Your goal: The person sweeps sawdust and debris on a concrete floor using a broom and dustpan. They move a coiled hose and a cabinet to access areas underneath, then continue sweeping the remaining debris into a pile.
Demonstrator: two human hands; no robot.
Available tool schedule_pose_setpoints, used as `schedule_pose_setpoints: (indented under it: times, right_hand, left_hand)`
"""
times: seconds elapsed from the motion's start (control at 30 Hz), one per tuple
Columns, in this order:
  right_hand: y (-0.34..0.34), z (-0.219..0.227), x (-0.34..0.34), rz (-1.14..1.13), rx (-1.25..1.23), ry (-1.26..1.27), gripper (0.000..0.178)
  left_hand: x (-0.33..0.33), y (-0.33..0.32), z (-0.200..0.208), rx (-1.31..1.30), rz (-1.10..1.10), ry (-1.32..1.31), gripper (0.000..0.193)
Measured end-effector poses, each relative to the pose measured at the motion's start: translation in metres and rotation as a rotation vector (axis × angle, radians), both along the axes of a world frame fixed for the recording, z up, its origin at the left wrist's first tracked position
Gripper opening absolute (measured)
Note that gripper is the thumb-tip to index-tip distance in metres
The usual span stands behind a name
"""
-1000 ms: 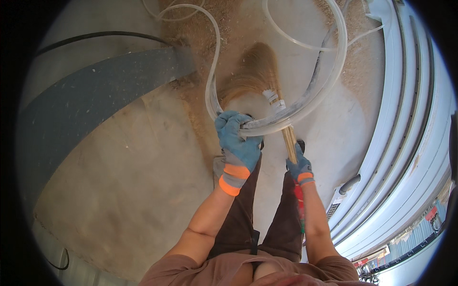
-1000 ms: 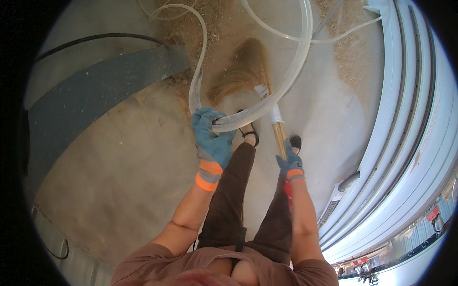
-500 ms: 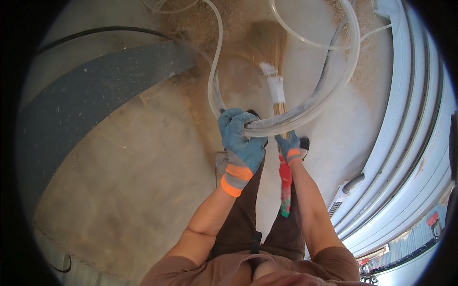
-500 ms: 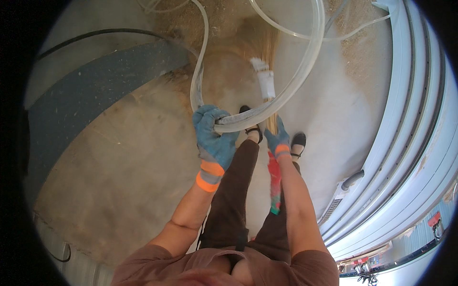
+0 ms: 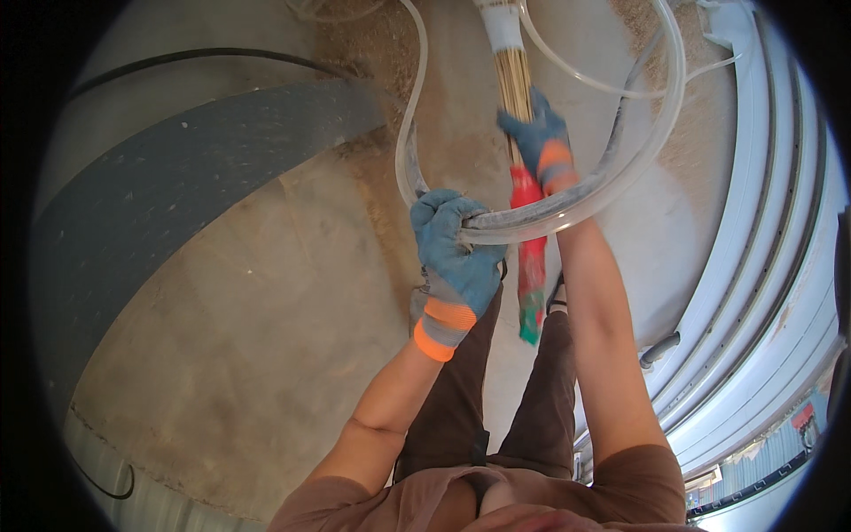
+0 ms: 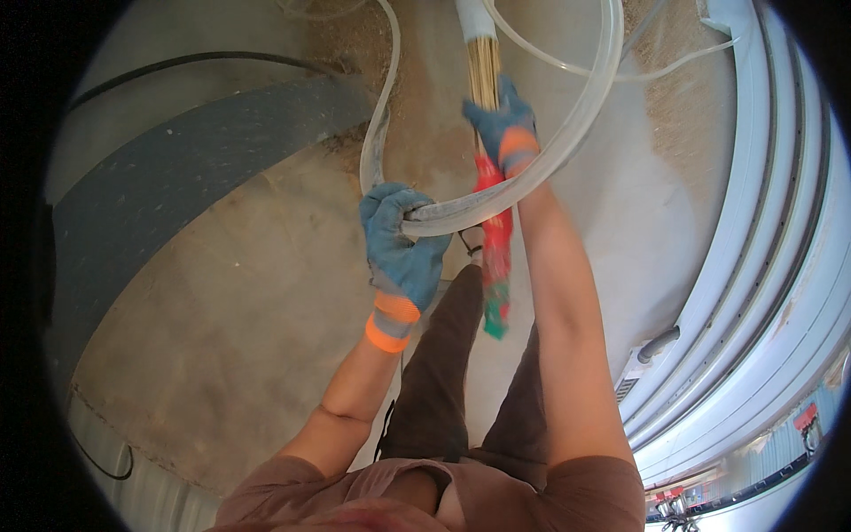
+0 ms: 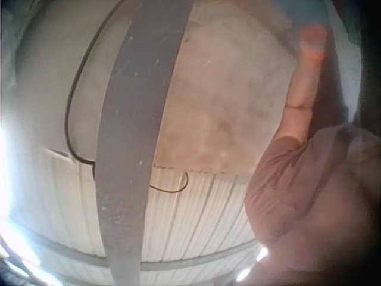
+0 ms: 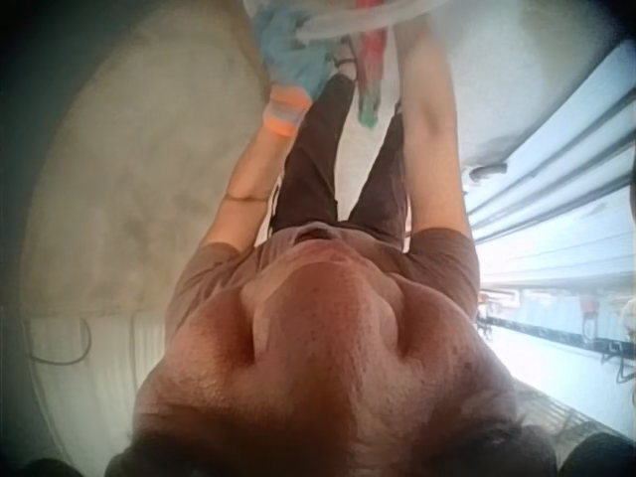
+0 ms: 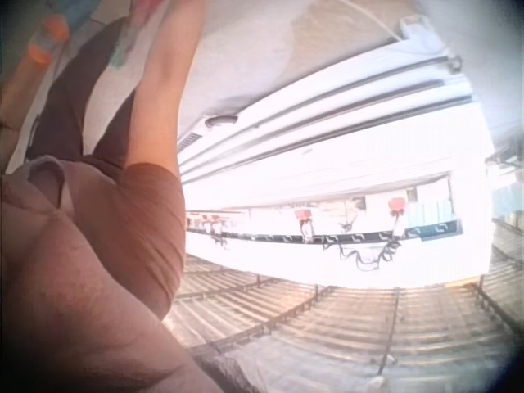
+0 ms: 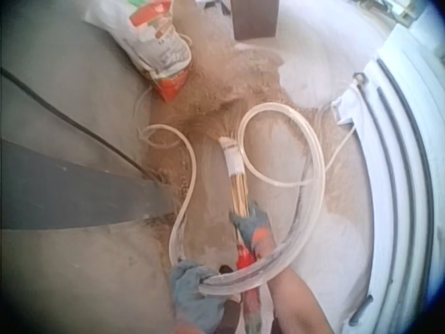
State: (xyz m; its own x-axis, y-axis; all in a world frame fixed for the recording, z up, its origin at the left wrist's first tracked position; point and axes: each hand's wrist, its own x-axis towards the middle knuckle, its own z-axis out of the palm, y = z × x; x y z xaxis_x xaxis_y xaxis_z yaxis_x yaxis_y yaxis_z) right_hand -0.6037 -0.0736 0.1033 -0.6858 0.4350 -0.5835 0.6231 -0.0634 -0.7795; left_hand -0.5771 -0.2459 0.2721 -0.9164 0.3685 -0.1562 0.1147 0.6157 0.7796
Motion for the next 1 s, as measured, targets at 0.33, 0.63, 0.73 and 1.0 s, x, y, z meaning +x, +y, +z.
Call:
schedule_pose_setpoints:
  times: [0.33,0.63,0.73,1.0]
  right_hand:
    - [-0.053,0.051,0.304,0.301,0.115,-0.242,0.086]
    - [-0.066,-0.021,0.279,0.426,0.167,-0.328,0.083]
    - [-0.077,-0.071,0.178,0.024,-0.021,-0.229,0.082]
    - [-0.046,0.025,0.057,-0.116,-0.159,-0.262,0.082]
  left_hand:
    - [0.004,0.003,0.002,0.037,0.032,-0.073,0.031]
    - [0.010,0.001,-0.013,0.033,0.093,-0.030,0.034]
    - [0.009,0.006,-0.013,0.058,-0.008,-0.028,0.034]
    - [0.003,0.007,-0.009,0.024,0.015,0.003,0.033]
